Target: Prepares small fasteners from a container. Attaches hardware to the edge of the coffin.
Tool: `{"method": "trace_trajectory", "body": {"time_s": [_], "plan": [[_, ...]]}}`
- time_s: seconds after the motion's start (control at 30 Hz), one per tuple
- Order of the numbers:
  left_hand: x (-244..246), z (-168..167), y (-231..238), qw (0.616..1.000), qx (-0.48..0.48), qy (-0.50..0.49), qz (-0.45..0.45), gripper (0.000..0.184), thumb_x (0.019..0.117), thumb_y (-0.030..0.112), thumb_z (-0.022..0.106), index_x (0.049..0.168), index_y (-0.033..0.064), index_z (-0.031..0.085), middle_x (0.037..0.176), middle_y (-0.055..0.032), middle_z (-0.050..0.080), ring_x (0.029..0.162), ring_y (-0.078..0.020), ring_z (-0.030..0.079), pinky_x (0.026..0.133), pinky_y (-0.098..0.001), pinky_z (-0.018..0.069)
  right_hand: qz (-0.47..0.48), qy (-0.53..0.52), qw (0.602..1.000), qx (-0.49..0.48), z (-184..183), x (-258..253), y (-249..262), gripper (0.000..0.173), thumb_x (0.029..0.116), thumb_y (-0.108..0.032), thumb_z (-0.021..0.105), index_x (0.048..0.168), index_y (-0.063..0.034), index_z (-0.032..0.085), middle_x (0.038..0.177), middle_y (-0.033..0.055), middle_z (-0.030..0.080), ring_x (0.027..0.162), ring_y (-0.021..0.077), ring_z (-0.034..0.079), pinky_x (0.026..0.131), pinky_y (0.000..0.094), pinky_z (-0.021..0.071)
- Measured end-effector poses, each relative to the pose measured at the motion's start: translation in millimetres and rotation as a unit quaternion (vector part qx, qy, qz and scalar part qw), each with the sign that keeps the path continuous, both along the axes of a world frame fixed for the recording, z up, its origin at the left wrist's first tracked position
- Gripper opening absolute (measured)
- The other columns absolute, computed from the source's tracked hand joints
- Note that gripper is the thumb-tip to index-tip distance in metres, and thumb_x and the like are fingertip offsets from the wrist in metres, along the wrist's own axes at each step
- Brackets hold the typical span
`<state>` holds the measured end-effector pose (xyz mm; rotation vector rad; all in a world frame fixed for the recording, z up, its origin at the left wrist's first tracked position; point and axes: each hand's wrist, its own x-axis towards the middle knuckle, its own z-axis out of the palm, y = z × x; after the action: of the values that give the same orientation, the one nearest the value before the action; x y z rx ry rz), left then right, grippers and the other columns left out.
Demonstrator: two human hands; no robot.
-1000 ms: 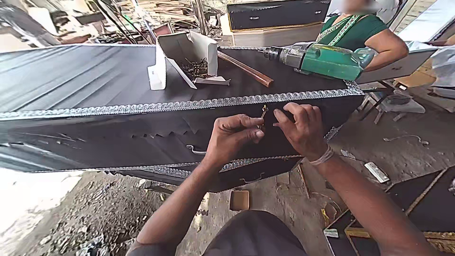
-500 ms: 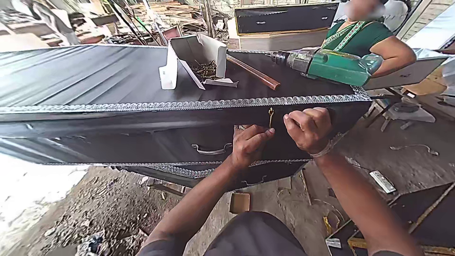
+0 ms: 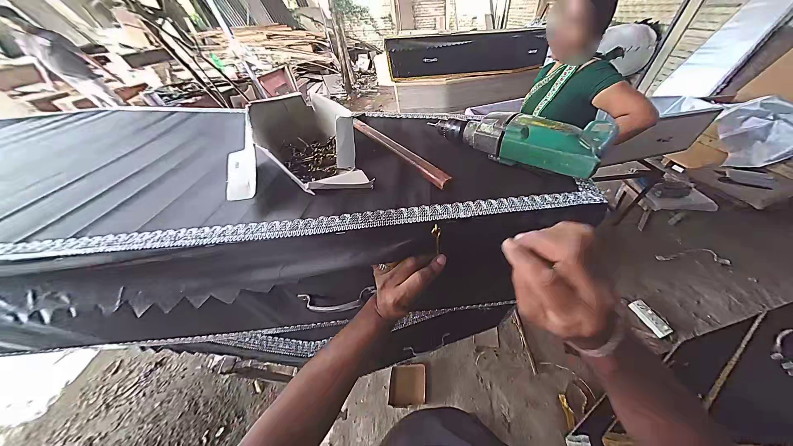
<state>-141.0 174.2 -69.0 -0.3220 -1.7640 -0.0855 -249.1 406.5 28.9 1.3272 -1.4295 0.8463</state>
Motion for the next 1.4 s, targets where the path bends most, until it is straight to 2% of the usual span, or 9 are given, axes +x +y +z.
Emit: {"method": "trace_trajectory", "body": {"time_s": [0.17, 0.27, 0.4, 0.5, 0.63, 0.87, 1.03, 1.17, 1.4], "plan": [[3, 3, 1, 1.0, 0.007, -0.013, 0.003, 0.014, 0.1043, 0.018, 0.059, 0.109, 0.0157, 0.072, 0.094, -0.0012, 0.072, 0.086, -0.0092, 0.067, 0.084, -0.0229, 0.0518, -0.094, -0.081, 0.959, 0.255, 103, -104, 47, 0.058, 0.0916, -0.017, 0.063, 0.147, -0.0018, 0.053, 0.139, 0.025, 0.058, 0.129, 0.0457, 0.054, 0.104, 0.0628, 0.0438], [4, 8, 4, 0.999, 0.025, -0.018, -0.007, 0.013, 0.104, 0.018, 0.059, 0.105, 0.0147, 0.072, 0.091, -0.0011, 0.072, 0.085, -0.0084, 0.067, 0.082, -0.0219, 0.0525, -0.05, -0.209, 0.881, 0.42, 124, -177, 63, 0.1, 0.0736, -0.045, 0.076, 0.161, -0.0183, 0.036, 0.154, 0.0088, 0.051, 0.139, 0.0294, 0.051, 0.11, 0.0573, 0.0439], [6, 6, 8, 0.999, 0.045, -0.022, -0.009, 0.013, 0.1034, 0.018, 0.061, 0.105, 0.0139, 0.073, 0.092, -0.0027, 0.073, 0.084, -0.01, 0.068, 0.081, -0.024, 0.0525, -0.065, -0.15, 0.853, 0.495, 122, -208, 43, 0.122, 0.0637, -0.032, 0.091, 0.165, -0.0236, 0.024, 0.155, 0.0224, 0.046, 0.13, 0.0502, 0.054, 0.098, 0.0747, 0.0428], [6, 4, 8, 0.998, 0.051, -0.023, -0.01, 0.012, 0.1028, 0.017, 0.062, 0.106, 0.0136, 0.073, 0.092, -0.003, 0.073, 0.085, -0.0107, 0.067, 0.083, -0.0253, 0.0512, -0.022, -0.08, 0.864, 0.496, 119, -226, 22, 0.127, 0.0559, -0.026, 0.088, 0.165, -0.0214, 0.022, 0.151, 0.0258, 0.047, 0.132, 0.0535, 0.05, 0.103, 0.0767, 0.0376], [6, 4, 10, 0.998, 0.052, -0.026, 0.001, 0.011, 0.1025, 0.016, 0.062, 0.107, 0.0138, 0.073, 0.094, -0.0028, 0.073, 0.088, -0.0112, 0.067, 0.088, -0.0278, 0.0512, 0.031, -0.076, 0.886, 0.456, 111, -244, 19, 0.114, 0.061, -0.042, 0.076, 0.163, -0.0277, 0.026, 0.12, 0.0259, 0.066, 0.096, 0.0506, 0.067, 0.075, 0.0741, 0.0507], [5, 6, 14, 0.998, 0.056, -0.014, 0.028, 0.008, 0.102, 0.016, 0.063, 0.103, 0.015, 0.071, 0.089, -0.0026, 0.071, 0.083, -0.0125, 0.066, 0.084, -0.0312, 0.0511, 0.036, -0.087, 0.889, 0.449, 113, -218, -2, 0.112, 0.0529, -0.038, 0.081, 0.154, -0.0218, 0.035, 0.098, 0.0198, 0.068, 0.075, 0.0437, 0.069, 0.06, 0.0665, 0.0532], [4, 9, 15, 0.997, 0.073, -0.001, 0.004, 0.008, 0.1001, 0.017, 0.065, 0.095, 0.0145, 0.07, 0.081, -0.0017, 0.068, 0.077, -0.0127, 0.063, 0.083, -0.0324, 0.05, -0.035, -0.117, 0.871, 0.476, 124, -172, -2, 0.117, 0.0607, -0.003, 0.088, 0.16, -0.0232, 0.03, 0.098, 0.0245, 0.069, 0.083, 0.0482, 0.069, 0.066, 0.0687, 0.0526], [3, 10, 15, 0.997, 0.073, 0.008, -0.014, 0.01, 0.1003, 0.017, 0.064, 0.093, 0.016, 0.071, 0.084, 0.0002, 0.07, 0.079, -0.0109, 0.065, 0.085, -0.0317, 0.0505, -0.108, -0.124, 0.875, 0.455, 115, -151, -5, 0.11, 0.0658, -0.01, 0.088, 0.159, -0.0271, 0.033, 0.105, 0.0227, 0.069, 0.086, 0.0468, 0.069, 0.065, 0.0679, 0.0529], [0, 11, 9, 0.999, 0.039, 0.011, -0.012, 0.017, 0.1017, 0.017, 0.06, 0.094, 0.0144, 0.074, 0.082, -0.002, 0.07, 0.075, -0.0131, 0.065, 0.074, -0.0305, 0.0524, -0.179, -0.046, 0.926, 0.329, 94, -89, 12, 0.094, 0.0677, -0.011, 0.073, 0.156, -0.0125, 0.042, 0.095, 0.0221, 0.065, 0.078, 0.0429, 0.066, 0.057, 0.0578, 0.0513]]}}
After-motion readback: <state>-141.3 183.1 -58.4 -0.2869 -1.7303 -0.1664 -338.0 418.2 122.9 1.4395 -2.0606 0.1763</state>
